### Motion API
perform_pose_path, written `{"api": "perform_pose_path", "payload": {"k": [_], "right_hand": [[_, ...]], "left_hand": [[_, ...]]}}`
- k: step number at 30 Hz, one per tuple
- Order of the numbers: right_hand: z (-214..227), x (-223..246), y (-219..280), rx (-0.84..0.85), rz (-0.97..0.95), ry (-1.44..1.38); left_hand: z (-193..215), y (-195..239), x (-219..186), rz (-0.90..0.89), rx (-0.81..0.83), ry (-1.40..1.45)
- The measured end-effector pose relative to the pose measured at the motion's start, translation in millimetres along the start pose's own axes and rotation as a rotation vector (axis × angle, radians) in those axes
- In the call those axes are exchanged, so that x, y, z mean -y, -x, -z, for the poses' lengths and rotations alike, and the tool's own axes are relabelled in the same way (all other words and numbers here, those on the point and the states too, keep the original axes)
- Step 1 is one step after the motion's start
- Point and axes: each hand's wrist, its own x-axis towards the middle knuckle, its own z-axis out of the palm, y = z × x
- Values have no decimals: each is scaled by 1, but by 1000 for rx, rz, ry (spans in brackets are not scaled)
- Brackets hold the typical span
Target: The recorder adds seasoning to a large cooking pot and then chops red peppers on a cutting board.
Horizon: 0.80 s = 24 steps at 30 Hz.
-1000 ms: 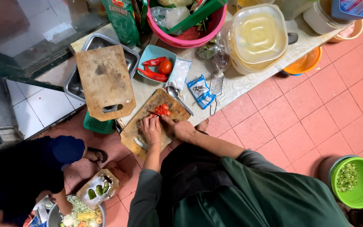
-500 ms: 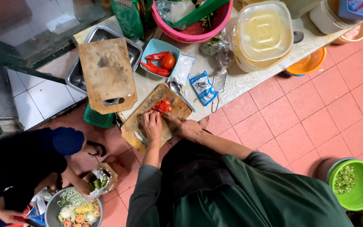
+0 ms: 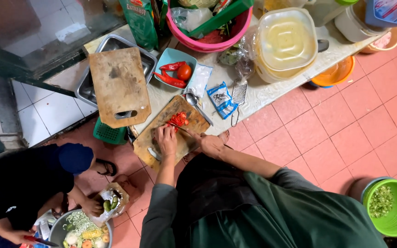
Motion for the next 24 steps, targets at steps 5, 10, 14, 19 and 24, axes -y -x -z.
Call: {"api": "perform_pose_path", "payload": {"k": [5,10,14,19,24], "right_hand": [[-18,7,-28,11,28,-86],[-12,-4,-5,81,-41,-23],[-13,-9,0,43,28,-118],[20,3,-1,16,12,-173],[39,6,9,128,-142,133]], "left_hand": [[7,-2,-7,-4,43,0],[6,-9,-5,-13,28,10],[37,-15,-27,-67,96,-73],[23,6,-1,-187,251,-236],[-4,-5,-8,-97,222,-118]]}}
